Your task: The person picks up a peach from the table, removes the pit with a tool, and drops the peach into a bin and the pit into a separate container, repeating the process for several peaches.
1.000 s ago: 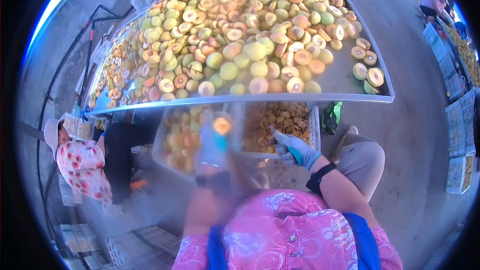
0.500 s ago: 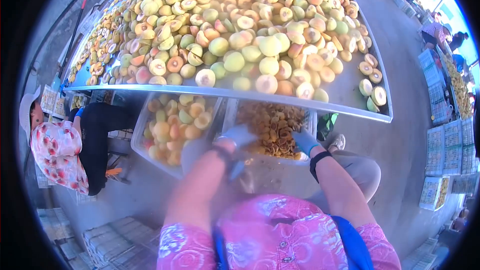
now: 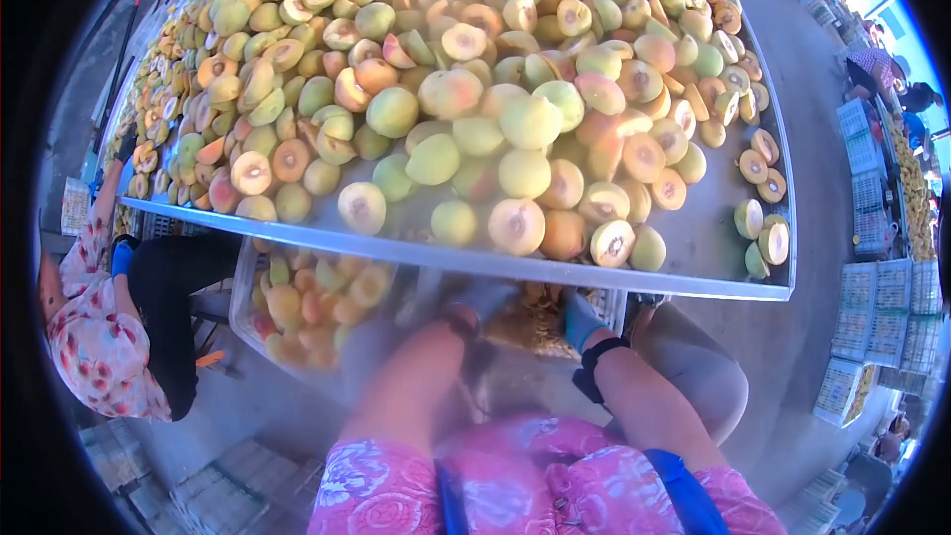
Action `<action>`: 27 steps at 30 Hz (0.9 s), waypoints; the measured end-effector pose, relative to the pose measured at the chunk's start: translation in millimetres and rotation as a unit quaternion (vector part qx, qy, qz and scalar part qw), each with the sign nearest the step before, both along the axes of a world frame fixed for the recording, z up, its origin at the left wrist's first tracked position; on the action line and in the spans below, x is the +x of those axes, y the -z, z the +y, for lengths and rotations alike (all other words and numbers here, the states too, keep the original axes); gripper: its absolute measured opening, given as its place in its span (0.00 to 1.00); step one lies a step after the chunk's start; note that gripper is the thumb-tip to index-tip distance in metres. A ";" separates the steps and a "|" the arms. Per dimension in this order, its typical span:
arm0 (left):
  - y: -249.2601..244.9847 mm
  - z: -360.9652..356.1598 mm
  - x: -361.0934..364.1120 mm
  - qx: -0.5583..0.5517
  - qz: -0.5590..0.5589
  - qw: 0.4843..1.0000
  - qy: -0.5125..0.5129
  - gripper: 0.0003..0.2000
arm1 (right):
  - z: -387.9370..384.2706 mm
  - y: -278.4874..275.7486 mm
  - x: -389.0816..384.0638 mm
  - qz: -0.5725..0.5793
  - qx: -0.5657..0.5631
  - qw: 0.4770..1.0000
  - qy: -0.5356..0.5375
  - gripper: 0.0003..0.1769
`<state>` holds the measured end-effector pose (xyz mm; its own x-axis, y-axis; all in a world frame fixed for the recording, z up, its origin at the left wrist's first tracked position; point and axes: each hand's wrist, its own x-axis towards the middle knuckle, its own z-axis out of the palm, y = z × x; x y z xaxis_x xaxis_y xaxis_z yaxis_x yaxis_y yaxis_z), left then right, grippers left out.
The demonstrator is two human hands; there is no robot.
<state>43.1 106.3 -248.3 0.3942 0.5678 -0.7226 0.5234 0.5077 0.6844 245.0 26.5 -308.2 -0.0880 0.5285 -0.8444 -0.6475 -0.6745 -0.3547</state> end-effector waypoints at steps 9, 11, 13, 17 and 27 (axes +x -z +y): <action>1.8 63.0 13.4 0.062 -0.026 0.995 -0.068 0.24 | 45.4 3.6 12.2 -0.374 0.072 0.903 -0.202 0.24; -3.5 83.8 20.4 0.074 -0.019 0.995 -0.066 0.23 | 58.3 1.1 21.0 -0.461 0.084 0.850 -0.240 0.23; -10.4 91.0 23.3 0.085 -0.017 0.995 -0.054 0.22 | 69.2 -4.0 28.1 -0.527 0.092 0.803 -0.263 0.23; -31.5 81.8 24.6 0.110 -0.017 0.994 -0.023 0.20 | 86.5 -31.5 32.3 -0.625 0.110 0.721 -0.279 0.23; -112.9 2.4 1.5 0.332 -0.081 0.919 0.196 0.21 | 56.3 -148.7 -1.6 -0.457 0.202 0.838 -0.218 0.22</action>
<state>44.5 108.7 -135.4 0.7342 0.6545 -0.1806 0.4401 -0.2561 0.8607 243.4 82.8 -159.5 0.2376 0.8738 -0.4243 0.2959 -0.4811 -0.8252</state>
